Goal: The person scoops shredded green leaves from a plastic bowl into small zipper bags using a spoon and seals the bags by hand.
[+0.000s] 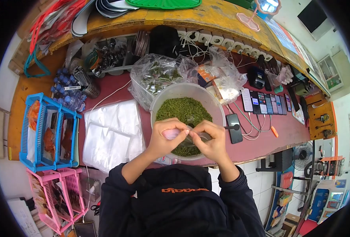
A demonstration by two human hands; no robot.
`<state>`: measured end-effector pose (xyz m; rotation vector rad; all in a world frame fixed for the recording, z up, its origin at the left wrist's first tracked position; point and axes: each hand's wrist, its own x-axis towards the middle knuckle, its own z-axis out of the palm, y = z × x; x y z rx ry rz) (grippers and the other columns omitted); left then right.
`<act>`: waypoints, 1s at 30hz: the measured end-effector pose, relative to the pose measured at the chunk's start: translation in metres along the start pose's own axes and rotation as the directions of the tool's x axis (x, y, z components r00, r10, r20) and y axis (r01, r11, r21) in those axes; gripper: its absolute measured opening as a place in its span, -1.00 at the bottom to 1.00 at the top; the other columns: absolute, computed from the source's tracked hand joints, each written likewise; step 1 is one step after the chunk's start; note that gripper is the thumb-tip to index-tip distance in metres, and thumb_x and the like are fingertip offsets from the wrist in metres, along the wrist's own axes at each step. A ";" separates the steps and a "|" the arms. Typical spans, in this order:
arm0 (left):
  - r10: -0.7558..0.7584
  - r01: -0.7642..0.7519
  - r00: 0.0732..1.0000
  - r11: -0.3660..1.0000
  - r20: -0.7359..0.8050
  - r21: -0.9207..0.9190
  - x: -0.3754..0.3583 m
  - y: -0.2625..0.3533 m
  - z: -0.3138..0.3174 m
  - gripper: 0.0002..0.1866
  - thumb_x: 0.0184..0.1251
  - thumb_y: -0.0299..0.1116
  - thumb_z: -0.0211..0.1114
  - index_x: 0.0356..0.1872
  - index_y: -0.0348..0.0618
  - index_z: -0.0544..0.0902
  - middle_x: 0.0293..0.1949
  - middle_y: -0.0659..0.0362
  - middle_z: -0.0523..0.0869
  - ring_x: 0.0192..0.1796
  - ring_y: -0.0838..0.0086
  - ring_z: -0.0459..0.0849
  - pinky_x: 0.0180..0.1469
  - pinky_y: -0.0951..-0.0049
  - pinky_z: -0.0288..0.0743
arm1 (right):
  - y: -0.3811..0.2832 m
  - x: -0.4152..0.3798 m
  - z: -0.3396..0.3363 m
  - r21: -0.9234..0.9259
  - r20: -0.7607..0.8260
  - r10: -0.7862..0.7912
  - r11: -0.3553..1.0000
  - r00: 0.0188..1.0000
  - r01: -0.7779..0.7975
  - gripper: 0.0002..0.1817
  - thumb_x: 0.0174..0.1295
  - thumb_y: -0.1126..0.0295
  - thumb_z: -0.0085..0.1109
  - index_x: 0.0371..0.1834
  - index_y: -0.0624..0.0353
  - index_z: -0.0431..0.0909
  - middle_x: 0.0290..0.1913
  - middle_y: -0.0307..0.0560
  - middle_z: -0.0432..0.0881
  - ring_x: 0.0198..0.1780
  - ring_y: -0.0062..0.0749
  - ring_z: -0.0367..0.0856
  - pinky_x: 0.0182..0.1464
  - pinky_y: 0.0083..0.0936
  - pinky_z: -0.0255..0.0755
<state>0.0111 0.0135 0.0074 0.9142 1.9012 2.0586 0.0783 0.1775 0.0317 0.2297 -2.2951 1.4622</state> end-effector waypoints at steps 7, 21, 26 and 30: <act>0.081 -0.081 0.971 0.997 -0.227 0.008 0.008 0.004 -0.022 -0.97 0.13 -0.61 0.30 -0.43 -0.32 0.69 -0.45 0.17 0.72 -0.39 0.58 0.64 -0.30 0.55 0.48 | -0.004 -0.016 -0.030 -0.079 -0.084 -0.085 0.994 0.993 0.078 -0.95 0.07 0.60 0.32 -0.46 0.26 0.63 -0.52 -0.13 0.63 -0.53 -0.50 0.59 -0.49 -0.62 0.38; -0.331 0.336 0.942 0.931 0.060 -0.141 0.060 -0.030 -0.036 -0.59 0.45 -0.19 0.19 0.20 -0.17 0.53 -0.01 0.14 0.72 -0.07 0.58 0.65 -0.12 0.56 0.50 | 0.008 0.013 0.008 -0.252 -0.174 0.044 0.964 0.984 -0.088 -0.81 0.04 0.51 0.41 -0.27 0.22 0.63 -0.37 -0.14 0.61 -0.44 -0.44 0.58 -0.45 -0.57 0.41; -0.408 0.458 0.879 0.866 0.248 -0.200 0.017 -0.021 -0.004 -0.67 0.51 -0.23 0.11 0.11 -0.21 0.60 -0.08 0.23 0.70 -0.10 0.66 0.59 -0.13 0.62 0.45 | 0.020 0.007 0.011 -0.337 -0.012 -0.049 0.941 0.999 0.042 -0.84 0.00 0.50 0.41 -0.34 0.17 0.64 -0.38 -0.11 0.60 -0.38 -0.22 0.63 -0.38 -0.38 0.50; -0.261 0.290 0.955 0.919 0.139 -0.267 0.011 -0.027 0.004 -0.67 0.52 -0.23 0.10 0.08 -0.25 0.61 -0.09 0.22 0.70 -0.11 0.66 0.59 -0.10 0.59 0.46 | 0.010 0.010 0.004 -0.447 -0.004 -0.128 0.887 0.992 0.112 -0.88 0.02 0.53 0.37 -0.36 0.17 0.66 -0.39 -0.10 0.61 -0.38 -0.20 0.65 -0.38 -0.37 0.51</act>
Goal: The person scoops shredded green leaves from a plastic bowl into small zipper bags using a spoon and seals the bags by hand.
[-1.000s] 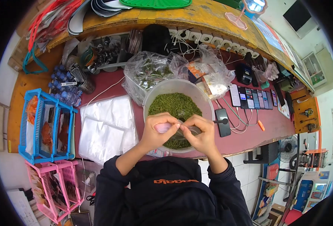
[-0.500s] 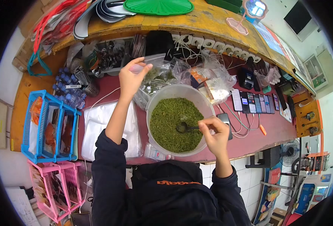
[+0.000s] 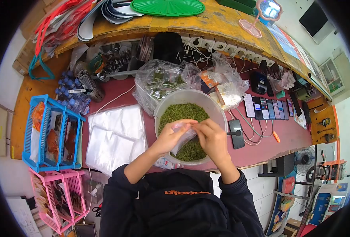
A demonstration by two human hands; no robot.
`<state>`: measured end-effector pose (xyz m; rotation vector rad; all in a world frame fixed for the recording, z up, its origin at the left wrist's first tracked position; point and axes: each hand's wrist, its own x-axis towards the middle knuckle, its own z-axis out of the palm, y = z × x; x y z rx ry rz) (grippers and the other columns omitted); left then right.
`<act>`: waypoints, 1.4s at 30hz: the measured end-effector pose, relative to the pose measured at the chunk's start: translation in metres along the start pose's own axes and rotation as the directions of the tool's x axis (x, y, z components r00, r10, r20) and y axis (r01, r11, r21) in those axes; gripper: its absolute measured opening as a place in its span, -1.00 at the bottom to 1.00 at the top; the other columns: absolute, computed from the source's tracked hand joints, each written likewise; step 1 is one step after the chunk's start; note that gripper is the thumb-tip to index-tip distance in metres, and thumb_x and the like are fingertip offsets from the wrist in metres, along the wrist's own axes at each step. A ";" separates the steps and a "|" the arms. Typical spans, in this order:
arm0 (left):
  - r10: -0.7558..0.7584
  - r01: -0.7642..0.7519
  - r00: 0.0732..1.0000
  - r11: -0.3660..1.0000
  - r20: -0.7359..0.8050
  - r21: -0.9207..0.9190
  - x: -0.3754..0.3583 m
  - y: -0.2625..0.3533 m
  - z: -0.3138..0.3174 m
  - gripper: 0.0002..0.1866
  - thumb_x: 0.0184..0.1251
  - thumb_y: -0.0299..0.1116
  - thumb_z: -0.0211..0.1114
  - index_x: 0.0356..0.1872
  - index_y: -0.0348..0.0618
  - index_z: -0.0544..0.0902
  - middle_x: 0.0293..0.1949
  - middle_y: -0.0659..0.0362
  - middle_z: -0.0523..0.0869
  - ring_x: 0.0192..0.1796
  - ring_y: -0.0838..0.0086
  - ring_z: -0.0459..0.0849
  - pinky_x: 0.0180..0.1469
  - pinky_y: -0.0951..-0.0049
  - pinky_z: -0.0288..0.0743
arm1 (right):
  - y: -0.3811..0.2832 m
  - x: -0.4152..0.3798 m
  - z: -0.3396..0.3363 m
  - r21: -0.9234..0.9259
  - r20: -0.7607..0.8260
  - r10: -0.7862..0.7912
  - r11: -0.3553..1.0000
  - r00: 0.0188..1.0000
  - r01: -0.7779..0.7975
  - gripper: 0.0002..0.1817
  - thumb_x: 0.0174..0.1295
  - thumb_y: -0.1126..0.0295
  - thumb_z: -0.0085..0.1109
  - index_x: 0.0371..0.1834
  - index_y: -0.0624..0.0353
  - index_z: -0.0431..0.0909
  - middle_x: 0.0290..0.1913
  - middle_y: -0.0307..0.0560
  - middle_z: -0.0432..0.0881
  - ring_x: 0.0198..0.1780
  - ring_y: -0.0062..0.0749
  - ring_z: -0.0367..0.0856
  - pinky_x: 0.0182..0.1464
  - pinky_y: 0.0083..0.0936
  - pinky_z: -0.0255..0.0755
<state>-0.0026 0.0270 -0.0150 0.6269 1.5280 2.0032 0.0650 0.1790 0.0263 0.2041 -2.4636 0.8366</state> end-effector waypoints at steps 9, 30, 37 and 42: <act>0.142 -0.136 0.990 0.877 0.022 0.461 -0.020 0.034 0.007 -0.94 0.22 -0.51 0.37 -0.42 -0.25 0.68 -0.54 0.21 0.62 -0.48 0.59 0.52 -0.39 0.52 0.40 | 0.003 -0.017 -0.008 0.597 0.200 0.361 0.692 0.911 -0.405 -0.87 0.05 0.53 0.44 -0.51 0.22 0.63 -0.48 -0.30 0.58 -0.54 -0.74 0.45 -0.50 -0.74 0.27; 0.111 -0.159 0.987 0.515 0.119 0.842 -0.010 0.039 -0.021 -0.68 0.03 -0.03 0.49 -0.33 -0.01 0.70 -0.61 0.23 0.61 -0.55 0.29 0.59 -0.49 0.33 0.42 | 0.010 -0.020 -0.032 0.405 0.397 0.390 0.738 0.831 -0.539 -0.88 0.09 0.62 0.26 -0.40 0.33 0.47 -0.43 -0.07 0.60 -0.50 -0.47 0.58 -0.45 -0.53 0.41; 0.258 -0.305 0.937 0.284 0.234 0.909 -0.004 0.038 0.002 -0.56 -0.07 0.02 0.51 -0.16 0.05 0.73 -0.56 0.26 0.62 -0.46 0.35 0.58 -0.43 0.31 0.43 | 0.001 -0.011 -0.037 0.157 0.359 0.279 0.922 0.891 -0.353 -0.76 -0.05 0.65 0.37 -0.26 0.23 0.66 -0.29 -0.08 0.58 -0.49 -0.49 0.55 -0.45 -0.59 0.40; 0.528 -0.501 0.780 0.201 0.337 0.842 0.002 0.022 -0.008 -0.50 -0.18 -0.07 0.59 -0.14 -0.03 0.73 -0.55 0.26 0.64 -0.48 0.41 0.56 -0.43 0.39 0.43 | 0.007 -0.012 -0.026 0.175 0.199 0.128 0.971 0.972 -0.164 -0.80 0.00 0.55 0.35 -0.27 0.18 0.65 -0.11 -0.04 0.51 -0.14 -0.18 0.56 -0.17 -0.33 0.44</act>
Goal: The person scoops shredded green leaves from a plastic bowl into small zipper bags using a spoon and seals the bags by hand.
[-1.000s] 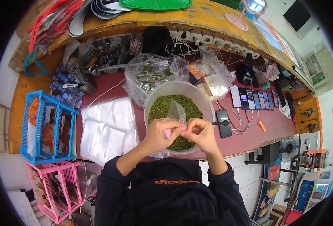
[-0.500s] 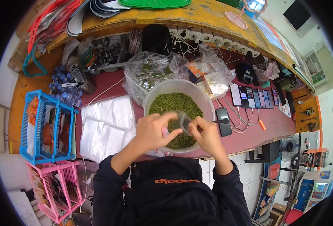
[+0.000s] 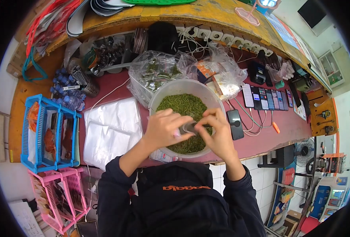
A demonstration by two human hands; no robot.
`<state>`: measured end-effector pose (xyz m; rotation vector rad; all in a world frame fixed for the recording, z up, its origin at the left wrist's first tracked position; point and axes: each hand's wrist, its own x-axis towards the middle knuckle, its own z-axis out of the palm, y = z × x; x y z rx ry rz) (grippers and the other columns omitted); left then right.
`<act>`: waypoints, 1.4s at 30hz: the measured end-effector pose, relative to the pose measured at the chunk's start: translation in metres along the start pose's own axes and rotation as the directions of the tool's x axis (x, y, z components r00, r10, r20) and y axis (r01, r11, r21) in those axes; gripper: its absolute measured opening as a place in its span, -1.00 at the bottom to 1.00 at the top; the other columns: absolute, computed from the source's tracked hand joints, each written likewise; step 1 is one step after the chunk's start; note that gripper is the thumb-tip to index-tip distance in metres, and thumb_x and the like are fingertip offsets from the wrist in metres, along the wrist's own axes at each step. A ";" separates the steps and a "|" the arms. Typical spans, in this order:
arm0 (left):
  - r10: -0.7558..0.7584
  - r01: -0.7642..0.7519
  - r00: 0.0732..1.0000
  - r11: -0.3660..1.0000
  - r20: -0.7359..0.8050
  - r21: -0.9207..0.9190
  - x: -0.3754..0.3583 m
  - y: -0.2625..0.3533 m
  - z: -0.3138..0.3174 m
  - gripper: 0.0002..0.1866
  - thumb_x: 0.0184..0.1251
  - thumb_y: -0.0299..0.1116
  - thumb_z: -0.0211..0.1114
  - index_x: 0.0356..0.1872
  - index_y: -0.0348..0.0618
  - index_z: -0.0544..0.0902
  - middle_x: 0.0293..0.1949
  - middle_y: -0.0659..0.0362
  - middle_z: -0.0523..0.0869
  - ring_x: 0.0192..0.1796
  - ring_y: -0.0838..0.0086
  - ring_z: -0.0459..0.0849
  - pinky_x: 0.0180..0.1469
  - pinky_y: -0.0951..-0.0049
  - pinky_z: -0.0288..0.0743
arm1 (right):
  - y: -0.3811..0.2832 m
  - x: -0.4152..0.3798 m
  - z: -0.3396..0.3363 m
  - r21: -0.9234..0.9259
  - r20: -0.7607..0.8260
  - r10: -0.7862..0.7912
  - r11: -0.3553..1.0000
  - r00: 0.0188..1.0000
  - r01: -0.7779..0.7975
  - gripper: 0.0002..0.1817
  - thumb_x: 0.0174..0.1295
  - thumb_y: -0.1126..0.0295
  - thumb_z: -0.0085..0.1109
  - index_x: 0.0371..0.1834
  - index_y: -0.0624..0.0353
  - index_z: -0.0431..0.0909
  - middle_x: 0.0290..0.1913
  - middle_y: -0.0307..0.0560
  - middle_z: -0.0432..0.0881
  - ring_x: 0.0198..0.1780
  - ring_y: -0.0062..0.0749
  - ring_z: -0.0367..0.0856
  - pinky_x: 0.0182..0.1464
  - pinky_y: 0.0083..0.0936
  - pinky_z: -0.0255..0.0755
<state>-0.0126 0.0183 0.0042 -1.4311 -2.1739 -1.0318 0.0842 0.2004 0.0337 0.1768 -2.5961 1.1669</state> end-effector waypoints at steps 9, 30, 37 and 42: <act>-0.370 0.352 0.928 0.907 -0.037 -0.231 -0.026 -0.028 -0.044 -0.34 -0.35 -0.21 0.68 -0.03 -0.12 0.71 -0.62 0.28 0.49 -0.56 0.55 0.45 -0.44 0.55 0.33 | 0.036 -0.027 0.008 -0.616 0.323 0.096 0.776 0.941 0.133 -0.79 0.06 0.43 0.17 -0.26 -0.02 0.74 -0.41 -0.18 0.58 -0.44 -0.21 0.66 -0.34 -0.31 0.54; -0.465 0.495 0.866 0.852 0.184 -0.172 -0.008 -0.001 -0.006 -0.32 -0.24 0.08 0.60 -0.02 0.00 0.67 -0.44 0.18 0.70 -0.40 0.32 0.70 -0.32 0.37 0.54 | -0.010 -0.008 -0.031 -0.233 -0.270 0.008 0.970 0.963 -0.074 -0.84 -0.05 0.47 0.48 -0.39 0.15 0.71 -0.39 -0.20 0.68 -0.54 -0.40 0.57 -0.49 -0.52 0.39; -0.503 0.522 0.852 0.838 0.145 -0.161 -0.003 0.006 -0.006 -0.39 -0.21 0.09 0.59 -0.12 -0.04 0.70 -0.45 0.15 0.72 -0.42 0.27 0.70 -0.31 0.35 0.56 | -0.014 -0.012 -0.025 -0.597 -0.300 -0.308 0.799 0.903 0.074 -0.84 -0.11 0.48 0.48 -0.47 0.10 0.66 -0.37 -0.28 0.63 -0.48 -0.40 0.55 -0.42 -0.50 0.39; -0.440 0.442 0.895 0.897 -0.072 0.011 -0.014 0.007 -0.003 -0.39 -0.22 0.00 0.61 -0.09 -0.07 0.69 -0.49 0.21 0.66 -0.45 0.36 0.65 -0.36 0.39 0.51 | -0.023 -0.011 -0.057 -0.491 -0.169 0.067 0.859 0.983 -0.143 -0.81 -0.11 0.43 0.47 -0.38 0.09 0.69 -0.32 -0.18 0.63 -0.32 -0.27 0.64 -0.31 -0.44 0.47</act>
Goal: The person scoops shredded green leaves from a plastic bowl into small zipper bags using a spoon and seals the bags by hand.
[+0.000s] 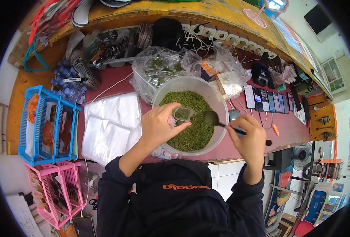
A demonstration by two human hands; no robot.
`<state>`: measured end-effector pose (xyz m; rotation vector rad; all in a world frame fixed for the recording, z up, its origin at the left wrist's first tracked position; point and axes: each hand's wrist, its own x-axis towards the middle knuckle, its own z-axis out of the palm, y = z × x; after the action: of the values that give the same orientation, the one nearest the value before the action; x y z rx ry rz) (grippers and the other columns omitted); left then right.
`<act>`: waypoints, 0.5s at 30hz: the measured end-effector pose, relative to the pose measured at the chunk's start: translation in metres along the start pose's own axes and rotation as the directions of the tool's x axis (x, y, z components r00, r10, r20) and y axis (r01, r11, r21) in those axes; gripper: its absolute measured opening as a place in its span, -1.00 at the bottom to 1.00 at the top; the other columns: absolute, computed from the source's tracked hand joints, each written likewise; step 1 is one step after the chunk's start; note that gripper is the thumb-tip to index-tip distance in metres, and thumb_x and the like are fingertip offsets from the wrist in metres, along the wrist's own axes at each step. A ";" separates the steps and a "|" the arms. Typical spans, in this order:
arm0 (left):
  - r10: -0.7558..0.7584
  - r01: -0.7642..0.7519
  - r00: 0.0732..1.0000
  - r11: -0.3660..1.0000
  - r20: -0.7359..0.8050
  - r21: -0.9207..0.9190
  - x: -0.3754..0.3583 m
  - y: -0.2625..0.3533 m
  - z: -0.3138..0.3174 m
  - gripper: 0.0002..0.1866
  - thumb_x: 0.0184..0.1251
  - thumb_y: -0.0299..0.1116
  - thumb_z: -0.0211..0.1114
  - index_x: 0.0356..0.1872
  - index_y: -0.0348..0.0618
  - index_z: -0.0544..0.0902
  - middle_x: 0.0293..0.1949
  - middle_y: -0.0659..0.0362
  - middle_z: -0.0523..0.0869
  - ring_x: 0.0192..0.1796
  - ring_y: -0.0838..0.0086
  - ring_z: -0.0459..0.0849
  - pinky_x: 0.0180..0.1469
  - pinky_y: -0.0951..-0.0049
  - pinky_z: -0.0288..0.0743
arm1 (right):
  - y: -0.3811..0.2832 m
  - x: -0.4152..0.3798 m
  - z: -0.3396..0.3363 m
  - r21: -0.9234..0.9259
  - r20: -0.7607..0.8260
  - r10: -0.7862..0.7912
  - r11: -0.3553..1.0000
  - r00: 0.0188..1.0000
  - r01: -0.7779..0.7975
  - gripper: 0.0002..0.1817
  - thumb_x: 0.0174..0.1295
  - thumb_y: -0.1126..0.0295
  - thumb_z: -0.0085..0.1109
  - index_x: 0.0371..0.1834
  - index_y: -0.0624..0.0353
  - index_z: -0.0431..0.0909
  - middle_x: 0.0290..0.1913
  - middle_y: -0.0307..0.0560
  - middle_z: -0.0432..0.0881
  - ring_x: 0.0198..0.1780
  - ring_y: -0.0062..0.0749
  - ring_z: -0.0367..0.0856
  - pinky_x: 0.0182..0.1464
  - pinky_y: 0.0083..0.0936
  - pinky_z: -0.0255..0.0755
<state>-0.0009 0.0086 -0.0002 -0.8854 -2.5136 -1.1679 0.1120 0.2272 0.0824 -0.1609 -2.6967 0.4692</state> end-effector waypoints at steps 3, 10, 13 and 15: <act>0.109 -0.101 0.990 0.990 -0.084 0.096 -0.006 0.006 0.014 -0.34 -0.26 -0.06 0.63 -0.02 -0.04 0.67 -0.53 0.25 0.60 -0.46 0.40 0.62 -0.39 0.40 0.48 | -0.016 0.018 0.043 0.324 0.095 -0.230 0.927 0.969 0.188 -0.83 -0.03 0.42 0.41 -0.34 0.13 0.67 -0.30 -0.13 0.62 -0.22 -0.19 0.64 -0.21 -0.33 0.50; 0.127 -0.077 0.979 0.956 0.160 -0.285 0.007 -0.025 -0.008 -0.58 0.10 -0.20 0.48 -0.01 -0.13 0.70 -0.35 0.12 0.68 -0.34 0.32 0.68 -0.30 0.40 0.53 | -0.007 0.019 0.067 0.545 0.196 -0.338 0.818 0.921 0.184 -0.79 0.01 0.57 0.37 -0.25 0.21 0.68 -0.28 -0.07 0.67 -0.25 -0.18 0.67 -0.17 -0.41 0.54; 0.029 0.257 0.920 0.708 0.390 -0.658 0.009 -0.028 -0.008 -0.94 0.24 -0.54 0.35 -0.32 -0.32 0.74 -0.38 0.15 0.72 -0.32 0.56 0.63 -0.24 0.56 0.46 | -0.010 0.013 0.067 0.673 0.166 -0.142 0.740 0.976 -0.007 -0.87 0.09 0.55 0.37 -0.28 0.24 0.68 -0.36 -0.13 0.70 -0.33 -0.44 0.68 -0.25 -0.54 0.53; -0.016 0.258 0.942 0.673 0.335 -0.694 0.006 -0.022 -0.004 -0.92 0.24 -0.51 0.36 -0.31 -0.31 0.74 -0.39 0.18 0.72 -0.34 0.61 0.62 -0.26 0.59 0.44 | -0.008 0.009 0.071 0.785 0.325 0.091 0.530 0.941 -0.322 -0.90 0.16 0.51 0.36 -0.29 0.30 0.68 -0.41 -0.17 0.71 -0.37 -0.64 0.63 -0.26 -0.65 0.49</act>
<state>-0.0193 -0.0029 -0.0087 -1.1165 -2.3300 -2.3563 0.0750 0.1999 0.0267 -0.1534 -2.3406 1.9036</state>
